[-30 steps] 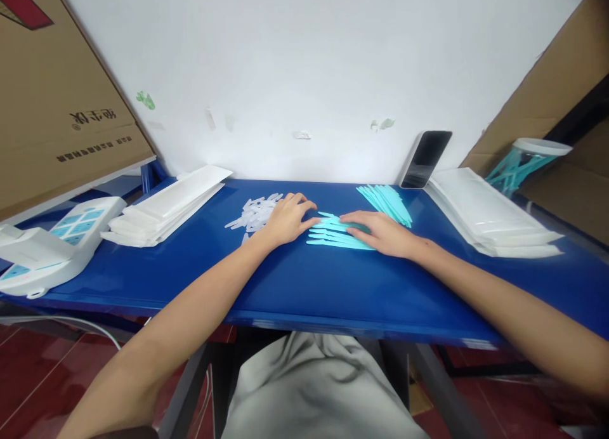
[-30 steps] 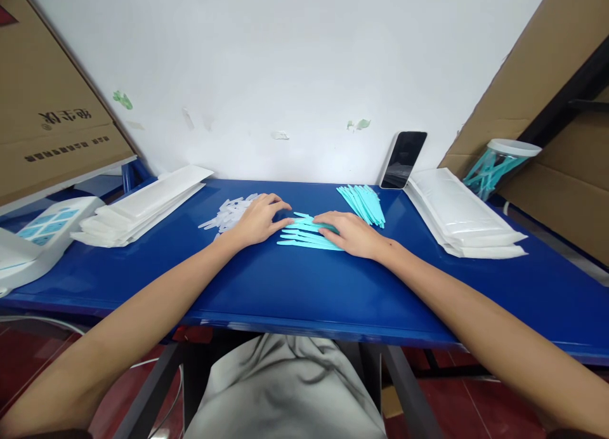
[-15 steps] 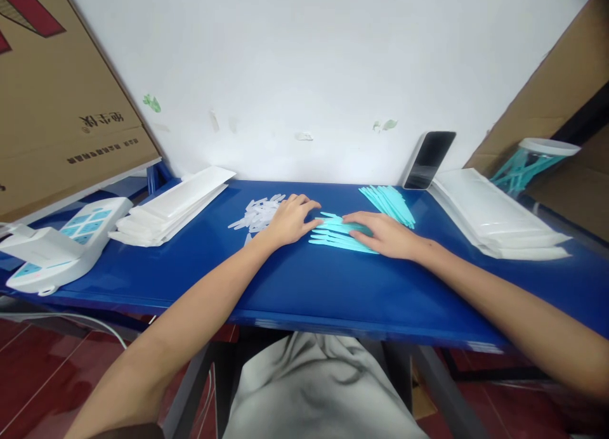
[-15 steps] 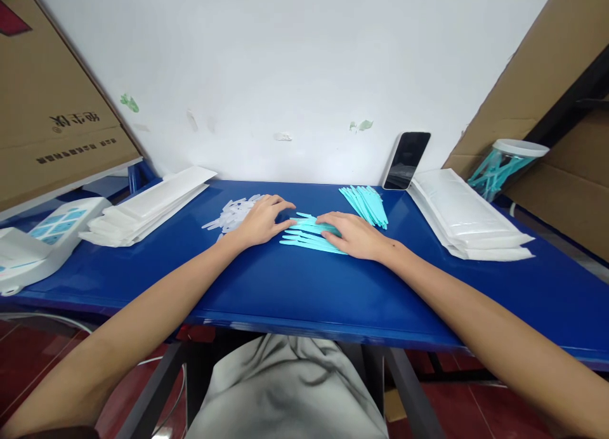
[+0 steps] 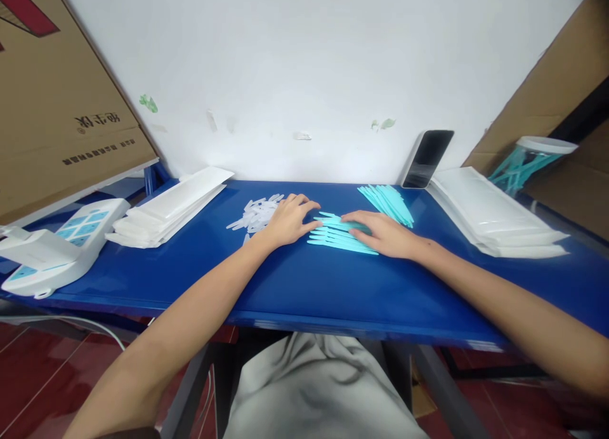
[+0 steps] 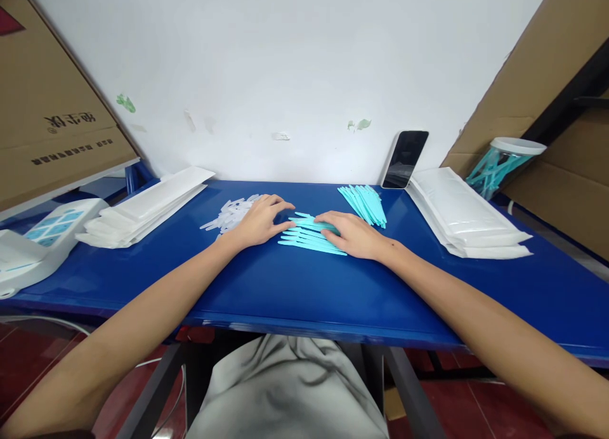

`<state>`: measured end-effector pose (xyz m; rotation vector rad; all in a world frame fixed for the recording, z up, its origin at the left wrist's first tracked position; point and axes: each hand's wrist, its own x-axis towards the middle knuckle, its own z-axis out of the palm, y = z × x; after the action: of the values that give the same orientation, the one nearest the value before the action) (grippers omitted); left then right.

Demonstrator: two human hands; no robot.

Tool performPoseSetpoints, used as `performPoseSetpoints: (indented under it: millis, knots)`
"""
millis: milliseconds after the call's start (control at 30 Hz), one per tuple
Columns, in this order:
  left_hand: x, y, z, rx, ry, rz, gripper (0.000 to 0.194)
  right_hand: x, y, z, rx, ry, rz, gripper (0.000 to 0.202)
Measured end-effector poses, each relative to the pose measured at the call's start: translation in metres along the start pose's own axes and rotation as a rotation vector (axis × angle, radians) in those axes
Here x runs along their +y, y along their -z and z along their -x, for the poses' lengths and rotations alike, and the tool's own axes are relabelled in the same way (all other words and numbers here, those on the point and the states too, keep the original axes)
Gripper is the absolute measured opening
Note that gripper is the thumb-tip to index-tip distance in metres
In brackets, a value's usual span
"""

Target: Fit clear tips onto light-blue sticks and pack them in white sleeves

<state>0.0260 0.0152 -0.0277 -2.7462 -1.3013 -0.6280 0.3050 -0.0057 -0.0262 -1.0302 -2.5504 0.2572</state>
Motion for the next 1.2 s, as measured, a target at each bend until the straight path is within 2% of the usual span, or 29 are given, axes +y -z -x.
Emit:
performPoseSetpoints:
  millis: [200, 333, 533, 833, 1200]
  knots:
    - [-0.001, 0.011, 0.002, -0.04, -0.117, -0.047, 0.051, -0.001, 0.001, 0.0, -0.009, 0.011, 0.009, 0.045]
    - [-0.001, 0.014, 0.002, -0.072, -0.141, -0.044, 0.052, -0.002, 0.002, 0.001, -0.017, 0.012, 0.012, 0.045]
    - [-0.001, 0.015, 0.002, -0.104, -0.138, -0.03, 0.053, -0.001, 0.002, 0.001, -0.021, 0.026, -0.001, 0.045]
    - [-0.001, 0.012, 0.002, -0.088, -0.131, -0.045, 0.044, -0.002, 0.003, 0.002, -0.042, 0.017, 0.001, 0.05]
    - [0.001, 0.01, 0.003, -0.093, -0.118, -0.005, 0.043, -0.002, 0.002, 0.003, -0.026, 0.049, -0.006, 0.045]
